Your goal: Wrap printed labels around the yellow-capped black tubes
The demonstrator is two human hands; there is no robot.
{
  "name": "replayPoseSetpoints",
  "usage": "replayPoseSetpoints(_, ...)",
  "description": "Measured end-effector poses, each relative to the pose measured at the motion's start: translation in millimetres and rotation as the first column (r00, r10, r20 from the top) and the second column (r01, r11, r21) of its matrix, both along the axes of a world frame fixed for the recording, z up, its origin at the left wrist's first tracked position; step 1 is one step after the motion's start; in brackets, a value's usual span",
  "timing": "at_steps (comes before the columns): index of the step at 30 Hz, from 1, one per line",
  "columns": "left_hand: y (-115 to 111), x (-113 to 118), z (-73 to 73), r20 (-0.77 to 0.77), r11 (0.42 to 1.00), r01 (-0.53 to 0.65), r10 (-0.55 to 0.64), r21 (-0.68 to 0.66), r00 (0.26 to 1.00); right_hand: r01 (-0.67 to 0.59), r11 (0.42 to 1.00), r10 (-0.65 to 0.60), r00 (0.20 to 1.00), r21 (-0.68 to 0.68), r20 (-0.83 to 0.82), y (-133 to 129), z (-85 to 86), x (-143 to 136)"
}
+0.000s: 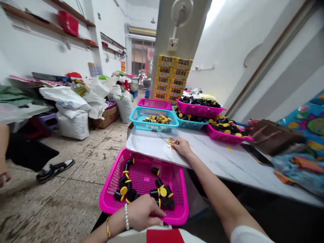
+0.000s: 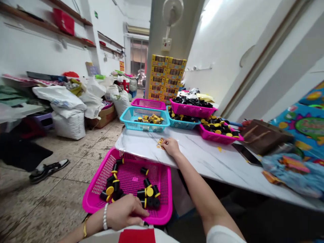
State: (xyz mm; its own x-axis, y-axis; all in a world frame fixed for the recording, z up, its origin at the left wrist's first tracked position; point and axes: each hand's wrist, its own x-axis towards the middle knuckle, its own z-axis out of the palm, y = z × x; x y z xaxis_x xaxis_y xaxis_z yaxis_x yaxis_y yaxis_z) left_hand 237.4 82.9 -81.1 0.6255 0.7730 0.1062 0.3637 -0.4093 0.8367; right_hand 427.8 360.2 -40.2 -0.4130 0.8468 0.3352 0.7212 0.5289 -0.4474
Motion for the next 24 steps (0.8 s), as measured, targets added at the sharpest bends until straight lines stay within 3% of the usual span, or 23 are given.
replayPoseSetpoints(3,6,1,-3.1,-0.067,0.997,0.070,-0.069,0.012,0.995,-0.016,0.999,0.016,1.000,0.045,0.007,5,-2.2,-3)
replayPoseSetpoints(8,6,0,-3.3,-0.052,0.994,0.080,-0.083,-0.070,0.995,-0.047,0.989,0.056,0.996,0.141,-0.063,5,1.5,-5)
replayPoseSetpoints(10,5,1,-0.3,0.008,0.988,0.016,-0.015,-0.151,1.000,-0.039,0.981,0.061,0.992,0.191,-0.112,-3,8.8,-7)
replayPoseSetpoints(12,6,0,6.3,0.112,0.953,-0.150,0.185,-0.262,0.976,-0.035,0.971,0.076,0.983,0.236,-0.166,-22,17.5,-13)
replayPoseSetpoints(14,9,-2,17.3,0.217,0.855,-0.371,0.465,-0.363,0.858,-0.062,0.963,0.120,0.970,0.262,-0.211,-54,23.3,-25)
replayPoseSetpoints(16,15,-8,30.6,0.307,0.729,-0.556,0.678,-0.399,0.668,-0.141,0.956,0.204,0.951,0.259,-0.233,-95,24.1,-42)
replayPoseSetpoints(19,24,-22,44.5,0.446,0.633,-0.646,0.769,-0.427,0.458,-0.359,0.914,0.402,0.867,0.190,-0.294,-154,18.1,-68)
replayPoseSetpoints(21,25,-33,46.4,0.479,0.617,-0.663,0.774,-0.424,0.413,-0.449,0.890,0.440,0.791,0.085,-0.425,-177,12.0,-80)
replayPoseSetpoints(24,19,-46,41.8,0.447,0.601,-0.681,0.789,-0.418,0.422,-0.475,0.844,0.219,0.728,-0.249,-0.650,-183,2.3,-90)
